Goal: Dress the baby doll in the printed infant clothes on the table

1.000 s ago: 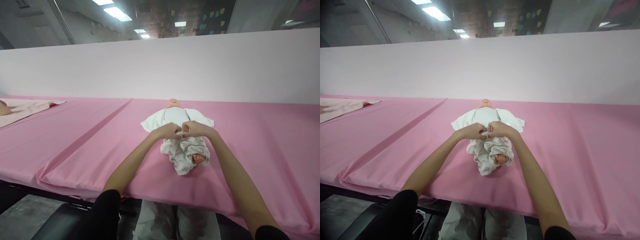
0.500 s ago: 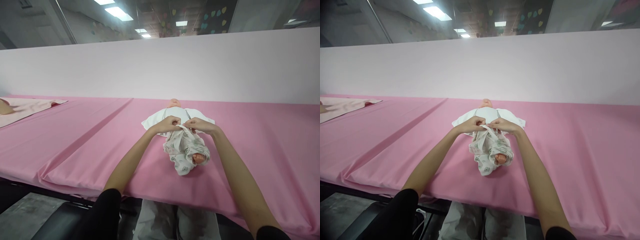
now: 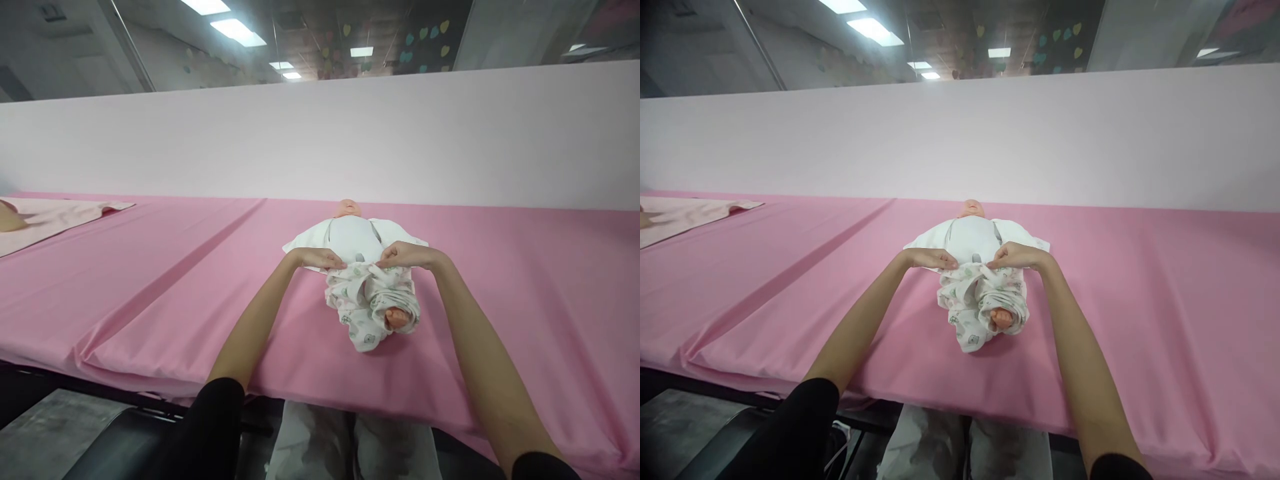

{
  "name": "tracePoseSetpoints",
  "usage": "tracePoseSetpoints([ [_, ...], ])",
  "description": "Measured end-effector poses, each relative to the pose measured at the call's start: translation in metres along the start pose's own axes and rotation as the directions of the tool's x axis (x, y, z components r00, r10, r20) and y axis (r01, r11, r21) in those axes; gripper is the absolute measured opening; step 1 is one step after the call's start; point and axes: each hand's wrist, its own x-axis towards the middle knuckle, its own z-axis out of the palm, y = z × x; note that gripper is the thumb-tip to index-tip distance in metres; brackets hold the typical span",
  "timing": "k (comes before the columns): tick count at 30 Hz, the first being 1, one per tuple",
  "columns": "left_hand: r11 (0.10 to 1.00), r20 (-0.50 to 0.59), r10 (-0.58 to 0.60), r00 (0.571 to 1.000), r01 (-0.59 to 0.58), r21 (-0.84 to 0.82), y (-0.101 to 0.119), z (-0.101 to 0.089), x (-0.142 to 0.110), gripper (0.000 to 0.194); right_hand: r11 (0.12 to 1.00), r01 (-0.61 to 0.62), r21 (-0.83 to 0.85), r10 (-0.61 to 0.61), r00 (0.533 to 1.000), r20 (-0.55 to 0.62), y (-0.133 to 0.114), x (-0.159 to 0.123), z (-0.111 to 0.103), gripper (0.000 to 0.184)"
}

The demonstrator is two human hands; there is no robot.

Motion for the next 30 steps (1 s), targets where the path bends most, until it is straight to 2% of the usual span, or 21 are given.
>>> tracePoseSetpoints([
  [3, 0.999, 0.229, -0.018, 0.973, 0.011, 0.033, -0.01, -0.007, 0.005, 0.032, 0.998, -0.066, -0.019, 0.065, 0.997, -0.051, 0.018, 0.005, -0.001, 0.047],
  [4, 1.0, 0.231, -0.005, 0.973, 0.0, 0.023, -0.012, -0.01, 0.006, 0.033, 0.997, -0.072, 0.002, 0.072, 0.994, -0.081, 0.023, 0.008, -0.001, 0.046],
  [6, 1.0, 0.173, 0.023, 0.985, -0.022, -0.008, -0.016, -0.013, 0.009, 0.035, 0.996, -0.072, 0.061, 0.082, 0.981, -0.174, 0.031, 0.014, 0.001, 0.046],
  [9, 0.992, -0.025, 0.11, 0.994, -0.111, -0.056, -0.022, -0.011, 0.017, 0.041, 0.988, -0.055, 0.144, 0.103, 0.932, -0.349, 0.037, 0.024, 0.008, 0.047],
  [11, 0.977, -0.171, 0.178, 0.969, -0.195, -0.087, -0.025, -0.007, 0.024, 0.042, 0.983, -0.04, 0.179, 0.112, 0.905, -0.41, 0.039, 0.031, 0.013, 0.048],
  [13, 0.965, -0.265, 0.197, 0.944, -0.234, -0.115, -0.029, -0.001, 0.03, 0.041, 0.978, -0.031, 0.206, 0.116, 0.901, -0.418, 0.042, 0.036, 0.017, 0.047],
  [15, 0.965, -0.292, 0.17, 0.941, -0.22, -0.146, -0.033, 0.002, 0.034, 0.04, 0.968, -0.032, 0.251, 0.13, 0.913, -0.386, 0.047, 0.039, 0.019, 0.044],
  [18, 0.964, -0.262, 0.111, 0.959, -0.168, -0.206, -0.04, 0.002, 0.037, 0.038, 0.94, -0.037, 0.34, 0.154, 0.933, -0.325, 0.053, 0.039, 0.018, 0.044],
  [20, 0.962, -0.293, 0.088, 0.952, -0.157, -0.223, -0.045, 0.0, 0.04, 0.037, 0.943, -0.03, 0.331, 0.161, 0.912, -0.378, 0.053, 0.04, 0.019, 0.047],
  [22, 0.967, -0.409, 0.09, 0.908, -0.178, -0.182, -0.051, -0.001, 0.044, 0.035, 0.963, -0.018, 0.27, 0.161, 0.842, -0.514, 0.052, 0.043, 0.023, 0.05],
  [24, 0.974, -0.542, 0.129, 0.83, -0.21, -0.089, -0.055, 0.002, 0.05, 0.032, 0.975, 0.008, 0.223, 0.138, 0.762, -0.633, 0.05, 0.049, 0.03, 0.049],
  [25, 0.974, -0.593, 0.159, 0.789, -0.223, -0.036, -0.056, 0.004, 0.052, 0.03, 0.973, 0.034, 0.229, 0.131, 0.736, -0.664, 0.049, 0.053, 0.034, 0.047],
  [27, 0.974, -0.662, 0.192, 0.725, -0.225, 0.035, -0.059, 0.009, 0.056, 0.029, 0.947, 0.093, 0.306, 0.148, 0.721, -0.677, 0.051, 0.061, 0.043, 0.043],
  [28, 0.979, -0.673, 0.172, 0.719, -0.203, 0.033, -0.06, 0.01, 0.056, 0.031, 0.926, 0.118, 0.358, 0.167, 0.723, -0.671, 0.052, 0.064, 0.046, 0.042],
  [30, 0.992, -0.638, 0.044, 0.769, -0.11, -0.063, -0.061, 0.012, 0.057, 0.043, 0.888, 0.152, 0.434, 0.204, 0.716, -0.668, 0.056, 0.069, 0.051, 0.043],
])
